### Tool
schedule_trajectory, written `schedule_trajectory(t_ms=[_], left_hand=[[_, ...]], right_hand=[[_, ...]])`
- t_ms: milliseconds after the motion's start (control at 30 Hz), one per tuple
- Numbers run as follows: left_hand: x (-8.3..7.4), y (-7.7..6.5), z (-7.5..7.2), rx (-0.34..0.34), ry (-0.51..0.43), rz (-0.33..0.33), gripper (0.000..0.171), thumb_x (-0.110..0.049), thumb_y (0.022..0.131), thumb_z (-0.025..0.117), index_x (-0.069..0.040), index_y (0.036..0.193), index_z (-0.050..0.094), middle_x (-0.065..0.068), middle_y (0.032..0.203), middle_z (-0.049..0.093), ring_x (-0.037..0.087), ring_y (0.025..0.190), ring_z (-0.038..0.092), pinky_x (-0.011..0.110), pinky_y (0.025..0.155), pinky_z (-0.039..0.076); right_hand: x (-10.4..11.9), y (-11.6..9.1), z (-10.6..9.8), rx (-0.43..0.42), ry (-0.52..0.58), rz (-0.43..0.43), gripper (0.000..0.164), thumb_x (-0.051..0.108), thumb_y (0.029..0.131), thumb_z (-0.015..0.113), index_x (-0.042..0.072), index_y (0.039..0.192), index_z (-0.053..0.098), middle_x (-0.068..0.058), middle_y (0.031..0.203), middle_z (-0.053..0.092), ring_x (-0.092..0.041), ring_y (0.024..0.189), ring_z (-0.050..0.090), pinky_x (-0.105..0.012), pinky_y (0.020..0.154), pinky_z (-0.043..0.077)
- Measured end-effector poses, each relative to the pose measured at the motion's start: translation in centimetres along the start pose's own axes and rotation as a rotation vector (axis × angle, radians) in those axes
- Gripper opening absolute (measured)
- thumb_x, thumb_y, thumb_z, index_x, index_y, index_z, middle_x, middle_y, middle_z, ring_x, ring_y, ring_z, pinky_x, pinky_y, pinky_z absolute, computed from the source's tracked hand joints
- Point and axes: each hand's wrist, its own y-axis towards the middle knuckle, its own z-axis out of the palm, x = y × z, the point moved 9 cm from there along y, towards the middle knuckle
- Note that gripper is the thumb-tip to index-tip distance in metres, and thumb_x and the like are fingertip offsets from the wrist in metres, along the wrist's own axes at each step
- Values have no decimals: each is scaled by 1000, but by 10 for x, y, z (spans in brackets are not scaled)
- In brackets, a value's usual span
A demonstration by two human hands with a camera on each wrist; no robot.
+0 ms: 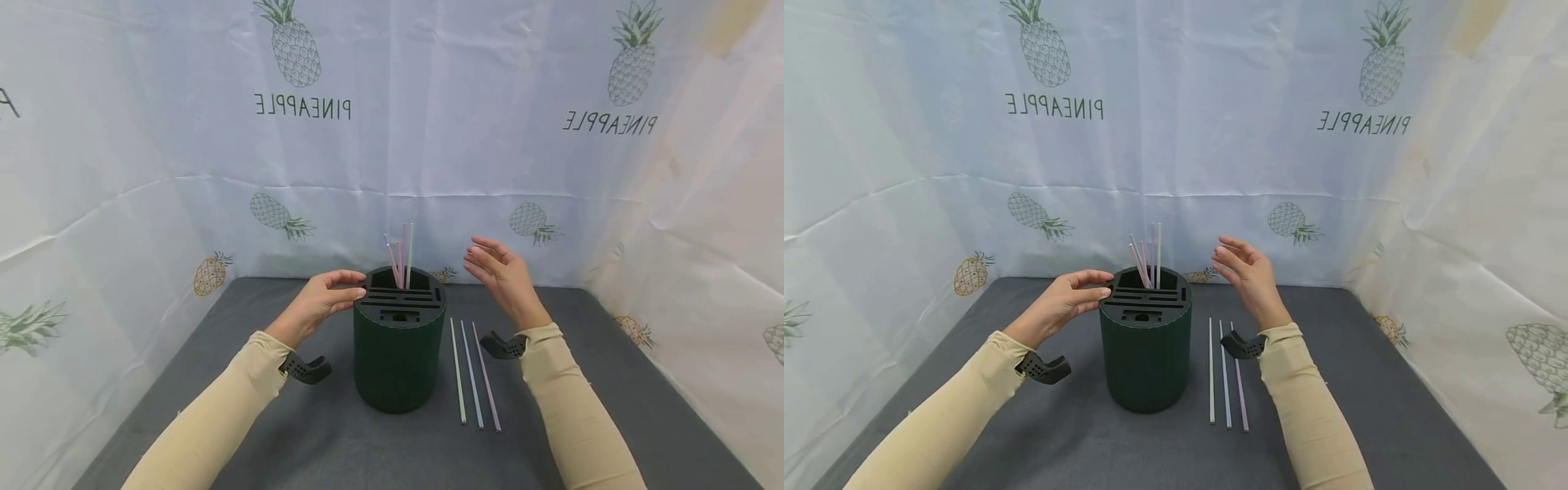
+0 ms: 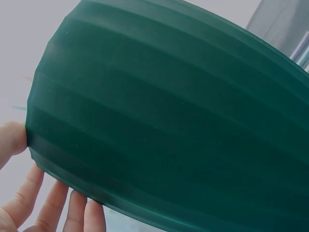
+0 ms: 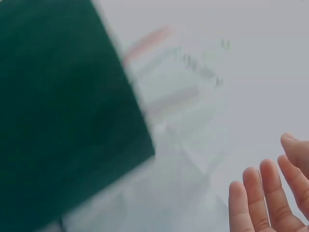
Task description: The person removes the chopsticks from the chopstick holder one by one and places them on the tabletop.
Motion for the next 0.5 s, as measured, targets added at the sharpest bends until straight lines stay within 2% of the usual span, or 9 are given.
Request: schedule_trajectory(t_ms=[133,300,500], left_hand=[[0,0,0,2,0,0,46,-14,92,67,-3,134,54,14,140,46,25,121,53,46,108,42],[0,0,0,3,-1,1,46,-15,91,68,-3,133,54,14,140,46,25,120,54,46,108,42],[0,-1,0,-1,-4,-2,46,-15,91,68,-3,133,54,14,140,47,25,120,54,46,108,42]], right_hand=[[18,-1,31,44,13,-52,38,11,96,60,3,132,52,-4,118,57,-14,110,61,-28,94,53],[23,-1,63,122,-72,-102,24,8,95,61,10,119,61,-4,111,62,-16,106,64,-31,95,53],[15,1,88,179,-255,-104,33,13,93,66,2,124,60,-16,119,61,-21,108,65,-34,96,53]])
